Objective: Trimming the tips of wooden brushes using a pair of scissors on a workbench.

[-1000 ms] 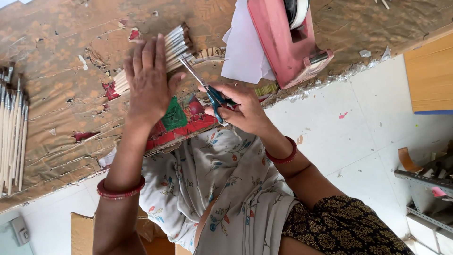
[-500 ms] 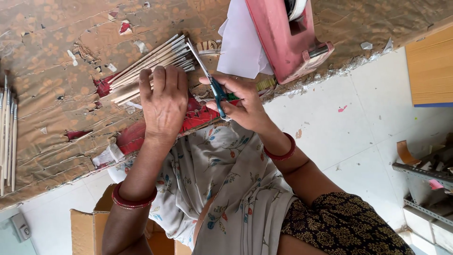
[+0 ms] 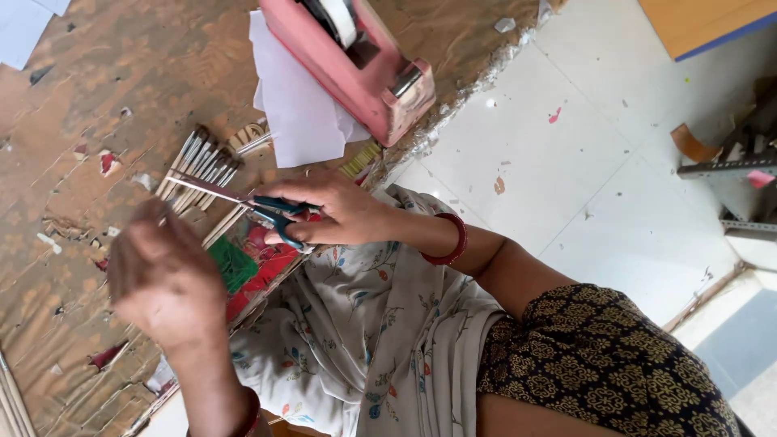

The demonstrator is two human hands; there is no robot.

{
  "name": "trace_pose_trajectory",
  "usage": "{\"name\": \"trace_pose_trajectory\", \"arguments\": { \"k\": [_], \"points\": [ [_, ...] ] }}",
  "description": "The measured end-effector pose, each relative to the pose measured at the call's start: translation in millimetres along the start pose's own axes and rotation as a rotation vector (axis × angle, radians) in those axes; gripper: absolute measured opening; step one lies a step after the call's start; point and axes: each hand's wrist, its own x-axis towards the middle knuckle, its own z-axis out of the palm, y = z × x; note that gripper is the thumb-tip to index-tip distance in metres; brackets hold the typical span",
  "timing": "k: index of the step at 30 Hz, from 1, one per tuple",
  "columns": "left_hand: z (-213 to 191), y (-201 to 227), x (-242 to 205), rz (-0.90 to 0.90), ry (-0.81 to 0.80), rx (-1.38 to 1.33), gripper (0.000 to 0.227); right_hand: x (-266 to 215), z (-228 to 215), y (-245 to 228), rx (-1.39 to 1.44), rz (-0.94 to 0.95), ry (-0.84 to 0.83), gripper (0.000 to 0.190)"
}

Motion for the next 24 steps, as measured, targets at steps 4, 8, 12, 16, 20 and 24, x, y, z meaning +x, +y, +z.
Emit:
{"name": "trace_pose_trajectory", "arguments": {
  "k": [4,8,12,16,20,24],
  "points": [
    [-24.8,-26.2,-15.3,-0.237,0.178,-0.532,0.012,-3.3,2.3,10.8,-0.076,-0.078,-0.005,0.048],
    [-25.6,-55.8,-52.7,-0.504,0.388,-1.118,0.011,2.1,5.7,2.5,-0.057,-0.023,-0.034,0.048],
    [-16.7,-67.3,-73.1,-0.601,0.541,-1.316,0.012,3.3,6.7,-5.5,-0.034,-0.007,-0.081,0.05],
    [-15.8,-62.4,-76.8,-0.628,0.596,-1.401,0.012,3.3,5.8,-11.3,0.026,0.025,-0.079,0.047],
    [-53.4,-43.8,-83.1,-0.694,0.599,-1.506,0.016,1.8,6.8,-11.2,-0.032,0.077,-0.036,0.045],
    [-71.1,-27.5,-125.6,-0.767,0.557,-1.629,0.017,6.2,5.6,-14.3,-0.035,0.09,-0.044,0.044]
  ]
}}
